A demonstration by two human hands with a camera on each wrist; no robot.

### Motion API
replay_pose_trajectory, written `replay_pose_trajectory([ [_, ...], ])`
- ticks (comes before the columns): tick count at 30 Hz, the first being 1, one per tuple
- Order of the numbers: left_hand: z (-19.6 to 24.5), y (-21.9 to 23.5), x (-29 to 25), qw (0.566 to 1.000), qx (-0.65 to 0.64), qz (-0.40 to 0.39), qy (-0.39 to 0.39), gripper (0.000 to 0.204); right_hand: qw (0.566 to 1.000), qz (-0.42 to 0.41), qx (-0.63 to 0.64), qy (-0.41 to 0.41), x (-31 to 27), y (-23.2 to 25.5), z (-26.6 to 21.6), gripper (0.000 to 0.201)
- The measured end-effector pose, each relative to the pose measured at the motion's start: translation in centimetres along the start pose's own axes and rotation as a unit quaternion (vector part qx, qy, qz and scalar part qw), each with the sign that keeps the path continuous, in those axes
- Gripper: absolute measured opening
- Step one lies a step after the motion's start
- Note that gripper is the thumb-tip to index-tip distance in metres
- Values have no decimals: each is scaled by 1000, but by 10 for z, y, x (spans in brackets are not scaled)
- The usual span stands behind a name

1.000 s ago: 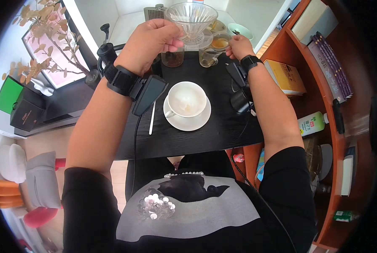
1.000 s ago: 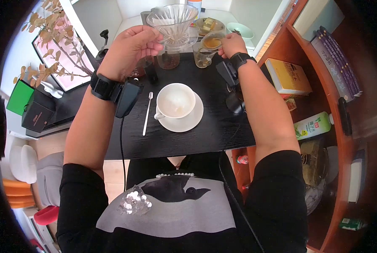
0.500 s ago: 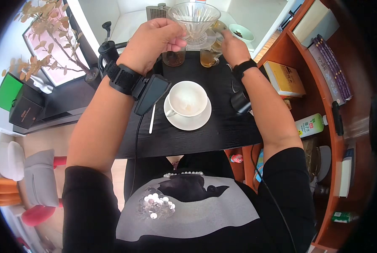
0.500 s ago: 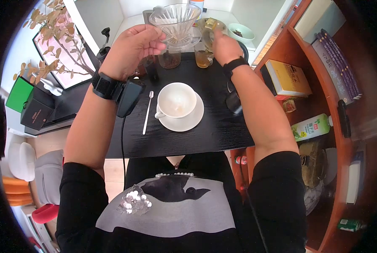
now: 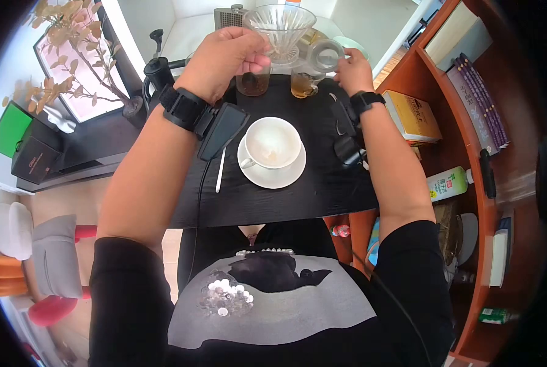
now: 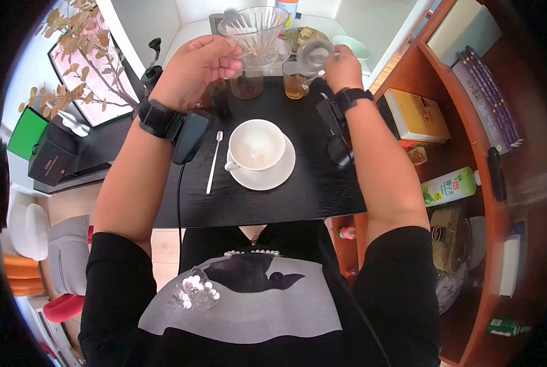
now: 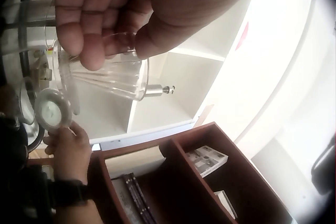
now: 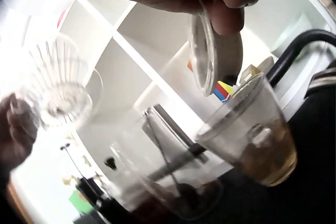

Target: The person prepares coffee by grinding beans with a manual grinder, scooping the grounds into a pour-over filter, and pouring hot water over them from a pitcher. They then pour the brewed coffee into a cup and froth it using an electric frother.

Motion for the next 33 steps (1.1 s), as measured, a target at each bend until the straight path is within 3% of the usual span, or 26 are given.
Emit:
replay_pose_trajectory([
  [2,-1,3,1,1000,13,8,5,21,960,-119,193,-165,-14,-7,13,38],
  [6,2,2,2,1000,6,10,-1,21,917,-213,262,-212,-47,-27,1,36],
  [10,-1,0,3,1000,-7,0,-9,21,896,-294,253,-217,-72,-65,-6,32],
  [18,-5,3,-4,1000,3,-2,9,21,868,-347,243,-261,-89,-125,15,21],
  [22,-10,3,-5,1000,17,-5,17,21,840,-373,250,-304,-90,-140,30,28],
  [29,-21,-1,-4,999,19,-1,35,19,823,-441,224,-281,-97,-148,33,37],
  [31,-25,-3,-3,999,15,-4,43,18,775,-492,284,-275,-109,-153,24,48],
  [33,-29,-3,-1,999,21,-5,46,18,787,-478,272,-279,-118,-141,28,49],
])
Point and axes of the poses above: each hand's wrist, its own x-axis towards the middle knuckle, its own y-axis out of the back of the hand, z = x × y, the point moved 10 cm from there along x, towards the middle knuckle, and after that the axes turned 10 degrees about -y, right-handed, at the moved point
